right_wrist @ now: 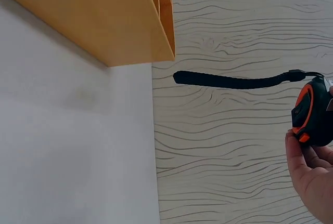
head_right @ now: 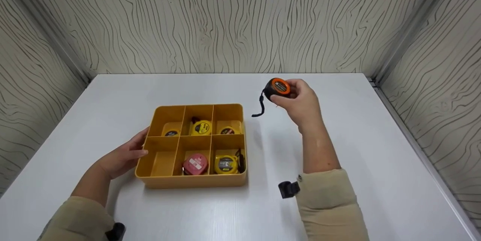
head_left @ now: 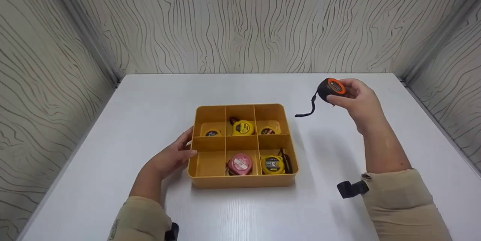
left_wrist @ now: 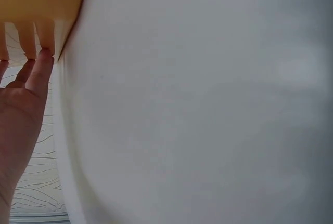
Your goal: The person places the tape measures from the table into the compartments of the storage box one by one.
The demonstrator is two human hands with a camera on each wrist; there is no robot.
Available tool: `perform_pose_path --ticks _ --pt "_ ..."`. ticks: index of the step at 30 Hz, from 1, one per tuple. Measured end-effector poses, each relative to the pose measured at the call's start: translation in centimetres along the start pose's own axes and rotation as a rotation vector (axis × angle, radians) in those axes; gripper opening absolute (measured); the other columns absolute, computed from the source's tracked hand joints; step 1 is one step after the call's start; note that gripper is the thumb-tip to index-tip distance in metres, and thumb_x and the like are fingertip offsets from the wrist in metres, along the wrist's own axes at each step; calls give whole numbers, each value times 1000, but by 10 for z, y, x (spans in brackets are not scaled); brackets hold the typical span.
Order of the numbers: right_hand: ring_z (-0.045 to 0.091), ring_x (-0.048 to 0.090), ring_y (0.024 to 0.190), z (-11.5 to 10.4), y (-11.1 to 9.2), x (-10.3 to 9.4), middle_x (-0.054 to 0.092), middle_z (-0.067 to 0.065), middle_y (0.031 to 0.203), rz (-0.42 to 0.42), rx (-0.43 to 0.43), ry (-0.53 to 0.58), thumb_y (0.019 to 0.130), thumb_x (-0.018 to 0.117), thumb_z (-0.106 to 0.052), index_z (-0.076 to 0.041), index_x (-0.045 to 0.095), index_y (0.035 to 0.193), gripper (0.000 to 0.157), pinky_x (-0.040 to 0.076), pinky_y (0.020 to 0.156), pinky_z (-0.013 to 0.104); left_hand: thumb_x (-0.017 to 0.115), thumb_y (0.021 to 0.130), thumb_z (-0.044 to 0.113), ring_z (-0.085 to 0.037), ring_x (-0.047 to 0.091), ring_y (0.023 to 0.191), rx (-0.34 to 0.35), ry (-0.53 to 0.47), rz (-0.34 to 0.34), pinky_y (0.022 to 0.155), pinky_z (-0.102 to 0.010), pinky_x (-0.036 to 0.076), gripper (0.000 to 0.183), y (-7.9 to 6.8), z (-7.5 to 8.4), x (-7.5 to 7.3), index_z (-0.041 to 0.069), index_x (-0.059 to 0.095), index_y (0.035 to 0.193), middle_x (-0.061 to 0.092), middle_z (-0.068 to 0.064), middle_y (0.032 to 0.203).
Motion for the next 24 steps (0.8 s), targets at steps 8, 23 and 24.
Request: perform_pose_path --ticks 8,23,24 --pt "17 49 111 -25 -2 22 50 11 129 -65 -27 1 83 67 -22 -4 39 132 59 43 94 25 69 79 20 -18 25 135 7 -24 -22 106 -44 26 82 0 -1 0 43 20 142 21 13 147" --pt "19 53 108 -70 -11 72 54 8 123 -194 -125 6 78 71 -19 -5 44 127 58 44 95 33 67 81 19 -18 25 135 11 -27 -27 107 -43 25 80 1 -1 -1 40 20 143 20 11 149" --pt "19 53 108 -72 -12 75 54 8 122 -201 -128 1 78 72 -19 -5 44 127 58 44 95 33 67 81 19 -18 24 135 13 -28 -26 107 -44 25 80 1 -1 -1 40 20 143 19 11 149"
Point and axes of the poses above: each hand's wrist, its own y-axis towards the middle knuckle, its own x-axis out of the palm, z = x × y, the point moved 6 cm from there along y, towards the middle knuckle
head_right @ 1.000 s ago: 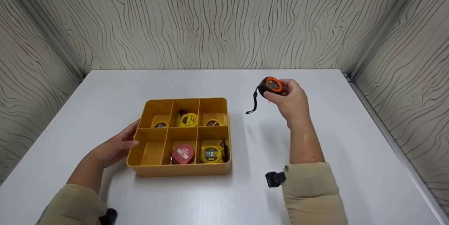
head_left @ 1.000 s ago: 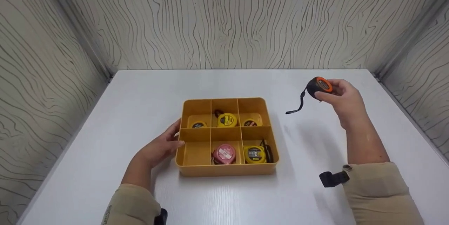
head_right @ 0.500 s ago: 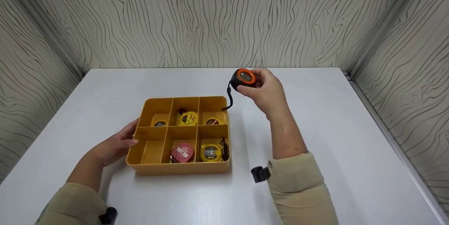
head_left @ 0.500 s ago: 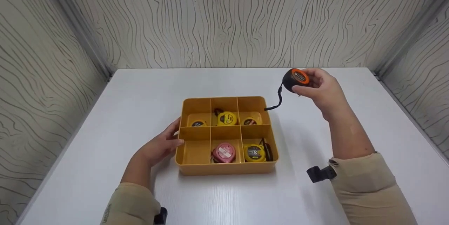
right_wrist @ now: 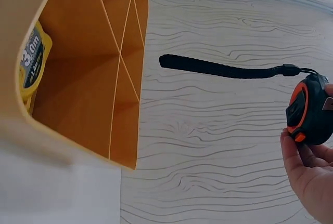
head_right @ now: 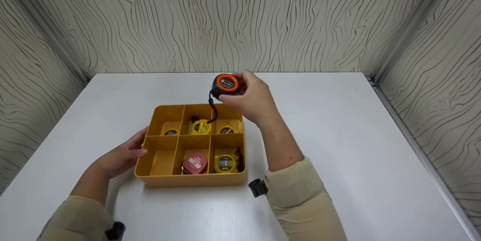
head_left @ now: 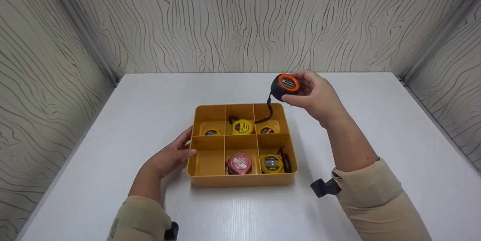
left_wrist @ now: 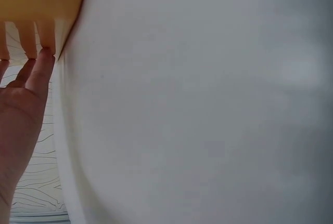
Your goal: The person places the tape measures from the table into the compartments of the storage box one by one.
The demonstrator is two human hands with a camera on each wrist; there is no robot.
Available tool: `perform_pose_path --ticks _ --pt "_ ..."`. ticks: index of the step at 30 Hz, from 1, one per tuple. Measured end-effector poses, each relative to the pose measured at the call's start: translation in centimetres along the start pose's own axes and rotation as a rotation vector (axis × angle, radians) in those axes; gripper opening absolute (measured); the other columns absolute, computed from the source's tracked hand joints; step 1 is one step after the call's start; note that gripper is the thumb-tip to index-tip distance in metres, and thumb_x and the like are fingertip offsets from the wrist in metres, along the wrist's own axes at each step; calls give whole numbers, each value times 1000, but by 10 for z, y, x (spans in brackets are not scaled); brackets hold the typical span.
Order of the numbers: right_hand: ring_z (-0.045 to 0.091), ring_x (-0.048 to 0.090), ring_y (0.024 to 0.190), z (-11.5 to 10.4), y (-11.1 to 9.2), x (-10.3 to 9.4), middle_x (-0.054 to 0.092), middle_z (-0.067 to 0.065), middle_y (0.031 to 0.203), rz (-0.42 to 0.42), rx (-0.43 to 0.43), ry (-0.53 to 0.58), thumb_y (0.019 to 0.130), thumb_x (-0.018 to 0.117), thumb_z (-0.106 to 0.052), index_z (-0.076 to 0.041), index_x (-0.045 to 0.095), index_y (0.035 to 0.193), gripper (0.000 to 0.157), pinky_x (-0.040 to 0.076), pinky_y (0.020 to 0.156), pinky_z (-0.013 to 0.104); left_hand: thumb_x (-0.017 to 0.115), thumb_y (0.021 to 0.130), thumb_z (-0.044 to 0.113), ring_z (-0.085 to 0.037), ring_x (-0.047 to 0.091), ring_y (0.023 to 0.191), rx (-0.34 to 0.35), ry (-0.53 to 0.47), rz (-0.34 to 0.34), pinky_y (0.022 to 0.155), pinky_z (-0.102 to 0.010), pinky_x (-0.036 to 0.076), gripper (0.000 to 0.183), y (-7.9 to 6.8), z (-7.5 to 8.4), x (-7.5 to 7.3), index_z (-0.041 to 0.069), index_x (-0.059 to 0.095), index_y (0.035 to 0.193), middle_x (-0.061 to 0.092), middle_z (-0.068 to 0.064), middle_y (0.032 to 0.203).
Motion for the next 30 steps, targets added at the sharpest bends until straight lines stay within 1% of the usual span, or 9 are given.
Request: perform_pose_path --ticks 6,10,17,20,25,30 --pt "19 54 104 -13 0 24 55 7 119 -51 -36 20 76 72 -15 -6 47 124 55 43 96 32 70 78 21 -18 24 135 -5 9 10 106 -42 27 83 -1 0 0 42 21 142 21 12 148" --pt "17 55 104 -21 0 37 56 5 116 -74 -54 38 75 72 -13 -8 49 121 52 42 96 31 70 78 20 -18 25 135 4 11 5 106 -42 27 83 -2 1 1 41 21 142 21 12 148" --pt "16 57 101 -34 -3 60 58 3 112 -124 -79 100 73 73 -12 -10 51 118 50 45 92 29 70 78 21 -18 24 135 -2 12 13 107 -43 26 83 -2 1 0 41 21 142 20 12 148" --pt "15 57 101 -40 -4 70 58 3 112 -145 -101 99 73 73 -11 -11 51 118 49 46 91 28 71 77 23 -18 24 135 -9 6 19 107 -43 26 83 -2 1 1 43 23 141 21 13 148" --pt "14 57 101 -42 -6 86 57 0 111 -174 -94 76 74 74 -12 -14 52 117 49 46 90 28 73 74 26 -18 23 136 -22 13 27 107 -43 25 84 -1 -1 0 46 24 139 20 13 148" --pt "13 58 98 -36 -8 99 59 -2 110 -190 -72 41 74 74 -14 -17 53 117 48 48 87 29 74 74 28 -18 22 136 -19 2 15 108 -44 24 84 -1 -1 1 46 24 139 21 13 147"
Point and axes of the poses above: each hand's wrist, its own y-axis towards the middle knuckle, its own x-axis out of the palm, z = x × y, the point moved 6 cm from there along y, towards the middle knuckle
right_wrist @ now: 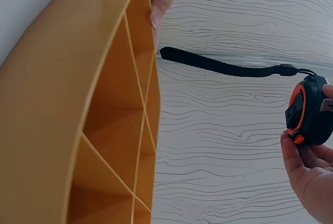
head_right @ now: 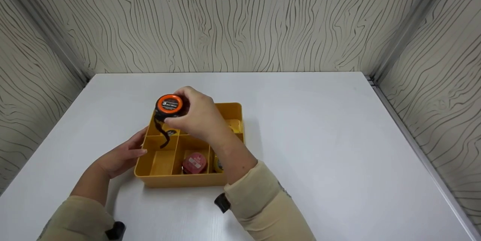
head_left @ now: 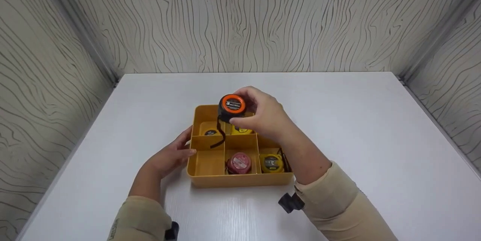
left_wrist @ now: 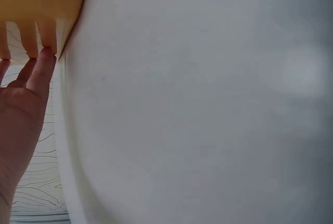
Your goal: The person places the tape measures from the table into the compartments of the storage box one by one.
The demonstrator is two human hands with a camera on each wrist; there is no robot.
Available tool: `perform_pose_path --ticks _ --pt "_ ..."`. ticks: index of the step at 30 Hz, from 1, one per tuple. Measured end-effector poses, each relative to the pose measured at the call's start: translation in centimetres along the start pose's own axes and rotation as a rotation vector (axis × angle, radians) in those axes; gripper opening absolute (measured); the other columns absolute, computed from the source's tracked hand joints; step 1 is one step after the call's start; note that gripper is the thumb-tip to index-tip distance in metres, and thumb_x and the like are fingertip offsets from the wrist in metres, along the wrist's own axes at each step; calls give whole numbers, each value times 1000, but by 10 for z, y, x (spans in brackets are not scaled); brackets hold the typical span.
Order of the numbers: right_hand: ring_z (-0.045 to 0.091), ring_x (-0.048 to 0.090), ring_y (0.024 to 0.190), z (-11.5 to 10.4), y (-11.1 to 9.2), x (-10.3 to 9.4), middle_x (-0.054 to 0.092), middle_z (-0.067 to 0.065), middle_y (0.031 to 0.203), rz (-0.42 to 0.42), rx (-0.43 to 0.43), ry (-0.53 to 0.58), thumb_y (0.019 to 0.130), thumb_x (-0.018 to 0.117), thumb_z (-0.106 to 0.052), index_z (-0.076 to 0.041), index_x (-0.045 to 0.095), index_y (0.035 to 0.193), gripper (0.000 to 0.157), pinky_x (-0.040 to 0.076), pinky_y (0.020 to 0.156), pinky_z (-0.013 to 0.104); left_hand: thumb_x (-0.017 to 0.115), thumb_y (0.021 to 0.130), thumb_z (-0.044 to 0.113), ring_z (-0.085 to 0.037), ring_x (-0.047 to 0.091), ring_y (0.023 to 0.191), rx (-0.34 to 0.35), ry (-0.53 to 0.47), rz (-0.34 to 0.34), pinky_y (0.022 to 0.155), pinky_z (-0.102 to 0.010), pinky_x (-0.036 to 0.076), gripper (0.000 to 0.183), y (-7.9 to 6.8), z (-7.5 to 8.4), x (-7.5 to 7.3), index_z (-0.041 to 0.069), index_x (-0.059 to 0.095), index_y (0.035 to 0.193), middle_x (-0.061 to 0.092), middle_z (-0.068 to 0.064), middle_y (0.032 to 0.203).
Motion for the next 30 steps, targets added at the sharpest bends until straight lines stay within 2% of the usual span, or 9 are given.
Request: perform_pose_path --ticks 8,18,24,30 --pt "11 57 101 16 1 23 58 -1 111 -25 6 -1 73 75 -13 -15 52 118 51 47 88 25 73 73 30 -18 25 135 7 6 0 106 -48 24 83 0 0 1 47 25 139 25 13 146" --pt "13 55 104 43 3 50 55 -2 114 -55 97 -56 72 77 -15 -18 50 119 54 46 90 29 73 74 30 -19 25 135 6 12 2 107 -46 25 83 1 -2 0 48 25 138 25 14 146" --pt "13 55 100 57 3 62 52 -2 113 -42 99 -80 72 77 -17 -15 51 118 53 48 88 27 73 74 30 -20 24 135 13 21 0 106 -48 24 81 1 -1 0 50 26 137 27 14 144" --pt "13 52 102 70 3 75 51 -5 113 -62 122 -118 72 77 -21 -20 52 119 54 46 90 30 74 74 28 -20 24 135 15 9 -4 106 -48 25 82 0 -1 0 50 26 137 27 14 144"
Point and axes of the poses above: each hand's wrist, its own y-axis towards the middle knuckle, its own x-axis out of the palm, z = x × y, the point moved 6 cm from there along y, towards the middle knuckle
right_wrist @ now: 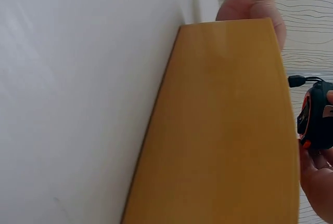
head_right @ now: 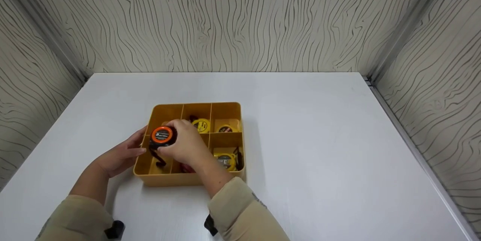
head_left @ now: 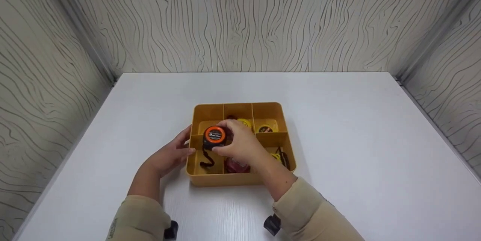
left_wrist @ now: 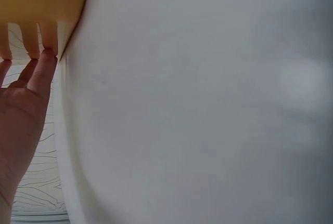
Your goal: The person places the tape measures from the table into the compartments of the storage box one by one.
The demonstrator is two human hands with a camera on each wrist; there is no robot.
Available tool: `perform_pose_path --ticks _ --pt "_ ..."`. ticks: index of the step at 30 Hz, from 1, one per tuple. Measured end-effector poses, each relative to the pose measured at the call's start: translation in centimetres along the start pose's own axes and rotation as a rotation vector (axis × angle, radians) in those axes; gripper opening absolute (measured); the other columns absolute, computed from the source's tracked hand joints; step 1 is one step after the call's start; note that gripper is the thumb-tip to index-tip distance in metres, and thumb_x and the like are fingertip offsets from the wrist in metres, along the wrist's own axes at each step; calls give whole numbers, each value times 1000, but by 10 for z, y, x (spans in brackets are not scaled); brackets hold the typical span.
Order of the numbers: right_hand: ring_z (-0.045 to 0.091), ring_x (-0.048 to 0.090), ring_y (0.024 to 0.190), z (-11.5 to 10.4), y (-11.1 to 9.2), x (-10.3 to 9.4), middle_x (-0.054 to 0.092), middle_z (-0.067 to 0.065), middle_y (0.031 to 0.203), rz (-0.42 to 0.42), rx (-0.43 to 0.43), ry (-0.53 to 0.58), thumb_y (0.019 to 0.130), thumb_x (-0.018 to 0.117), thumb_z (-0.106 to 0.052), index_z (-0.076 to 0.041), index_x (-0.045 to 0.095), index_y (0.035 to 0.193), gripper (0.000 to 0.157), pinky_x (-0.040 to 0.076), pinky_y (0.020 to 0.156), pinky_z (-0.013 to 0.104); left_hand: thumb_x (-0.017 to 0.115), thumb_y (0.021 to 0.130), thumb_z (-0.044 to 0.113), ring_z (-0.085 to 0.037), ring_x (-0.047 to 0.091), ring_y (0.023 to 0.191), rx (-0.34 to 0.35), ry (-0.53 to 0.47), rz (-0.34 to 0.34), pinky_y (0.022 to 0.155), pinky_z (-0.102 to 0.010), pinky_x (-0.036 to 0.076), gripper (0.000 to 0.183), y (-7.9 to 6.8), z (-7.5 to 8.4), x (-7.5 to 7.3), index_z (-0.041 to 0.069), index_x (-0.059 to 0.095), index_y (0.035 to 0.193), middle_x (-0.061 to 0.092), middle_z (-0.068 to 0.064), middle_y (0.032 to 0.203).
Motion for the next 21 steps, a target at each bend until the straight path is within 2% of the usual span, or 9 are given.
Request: perform_pose_path --ticks 5,9,21 --pt "14 51 105 6 1 8 50 -4 116 -15 -35 10 72 78 -21 -20 53 120 54 45 92 31 70 77 23 -21 24 136 -11 -11 6 106 -49 23 79 0 -1 1 47 27 138 24 12 146" --pt "14 50 106 9 2 15 52 -3 118 -20 -76 -40 72 78 -22 -19 54 122 55 44 94 32 70 77 23 -21 23 136 -19 -7 16 106 -52 22 79 0 -2 1 47 27 138 23 13 147" --pt "13 50 109 15 2 25 52 -4 120 13 -100 -33 73 77 -22 -21 51 126 59 43 95 32 70 76 23 -21 23 136 -36 2 28 106 -52 21 79 1 -3 0 50 27 137 22 13 147"
Point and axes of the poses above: each hand's wrist, its own y-axis towards the middle knuckle, its own x-axis out of the palm, z = x × y, the point moved 6 cm from there along y, towards the middle knuckle
